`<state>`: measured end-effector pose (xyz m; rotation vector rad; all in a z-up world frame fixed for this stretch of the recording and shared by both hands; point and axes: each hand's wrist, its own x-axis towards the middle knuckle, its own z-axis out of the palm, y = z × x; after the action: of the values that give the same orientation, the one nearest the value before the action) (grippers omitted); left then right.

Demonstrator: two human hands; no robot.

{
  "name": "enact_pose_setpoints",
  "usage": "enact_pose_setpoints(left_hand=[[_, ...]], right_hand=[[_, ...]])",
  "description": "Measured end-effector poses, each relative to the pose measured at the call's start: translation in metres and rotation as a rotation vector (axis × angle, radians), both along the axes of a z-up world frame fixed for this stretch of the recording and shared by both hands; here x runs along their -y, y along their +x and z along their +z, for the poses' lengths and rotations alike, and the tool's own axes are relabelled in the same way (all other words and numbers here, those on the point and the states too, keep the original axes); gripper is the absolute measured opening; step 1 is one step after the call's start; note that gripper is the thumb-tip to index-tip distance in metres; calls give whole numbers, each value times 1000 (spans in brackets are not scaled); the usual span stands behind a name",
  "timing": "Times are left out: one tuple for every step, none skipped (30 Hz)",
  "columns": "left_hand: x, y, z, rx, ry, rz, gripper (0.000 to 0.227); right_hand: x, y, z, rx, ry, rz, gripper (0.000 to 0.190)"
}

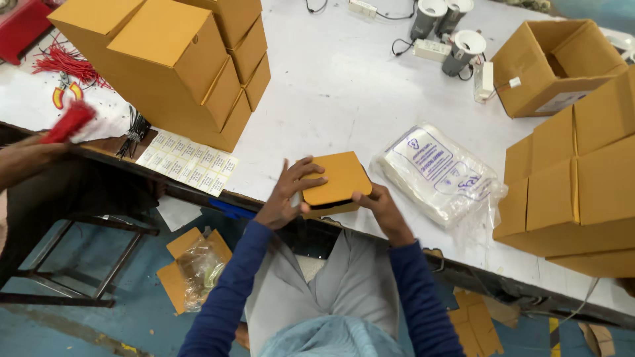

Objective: The person sits on the floor and applies adhesive labels to small cardboard boxes. They peel labels from a sheet, place them on the boxes, and stack the labeled boxes on the table.

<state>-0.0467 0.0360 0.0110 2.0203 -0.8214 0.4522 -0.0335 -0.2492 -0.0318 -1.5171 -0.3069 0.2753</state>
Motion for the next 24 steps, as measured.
enact_pose_setpoints(left_hand=[[0,-3,7,10,34,24,50],[0,-6,13,20,70,44,48],[0,-9,20,31,106,65,46],[3,-10,26,-16,101,61,45],[5,-11,31,-64,97,57,45],[6,-9,37,-107,90,54,45],[7,-7,42,-113,132,53,48],[5,-6,46,-120,176,52,51],[5,-4,47,-127,220,50,54],[4,-4,46,-113,240,2,50],[4,-4,44,-100,259,-47,47],[6,-2,40,-87,276,-88,45],[8,-2,34,11,278,-69,48],[11,-3,27,108,281,-45,52],[14,-4,20,204,284,-21,55],[16,-5,13,224,287,6,55],[17,-6,6,244,290,34,55],[18,-8,0,261,289,64,54],[17,-9,-4,258,264,46,52],[15,-9,-8,258,239,34,49],[14,-11,-11,257,214,22,47],[15,-12,-13,276,218,31,47],[16,-13,-14,296,221,41,47],[18,-14,-16,315,224,47,48]], right_hand=[[3,3,1,-44,49,44,47],[6,2,2,-86,99,85,44],[5,1,2,-129,150,126,42],[6,0,4,-137,185,112,39],[4,-1,5,-145,220,97,35],[2,0,6,-149,252,85,32],[-1,0,8,-131,270,45,30],[-7,-1,8,-116,291,5,28],[-12,-2,9,-101,311,-35,26],[-19,-6,10,-45,251,-120,26],[-26,-10,11,10,189,-205,26],[-31,-14,14,67,124,-283,27],[-37,-19,18,99,101,-369,27],[-44,-24,21,131,77,-450,27],[-49,-28,25,163,54,-531,27],[-54,-32,29,182,90,-559,33],[-57,-34,32,201,127,-586,39],[-59,-37,35,217,160,-610,45],[-60,-39,37,242,101,-603,53],[-59,-40,37,270,44,-590,61],[-57,-40,36,298,-12,-577,69],[-55,-38,35,494,-160,-579,60],[-52,-37,33,693,-306,-574,51],[-48,-36,30,892,-452,-564,42]])
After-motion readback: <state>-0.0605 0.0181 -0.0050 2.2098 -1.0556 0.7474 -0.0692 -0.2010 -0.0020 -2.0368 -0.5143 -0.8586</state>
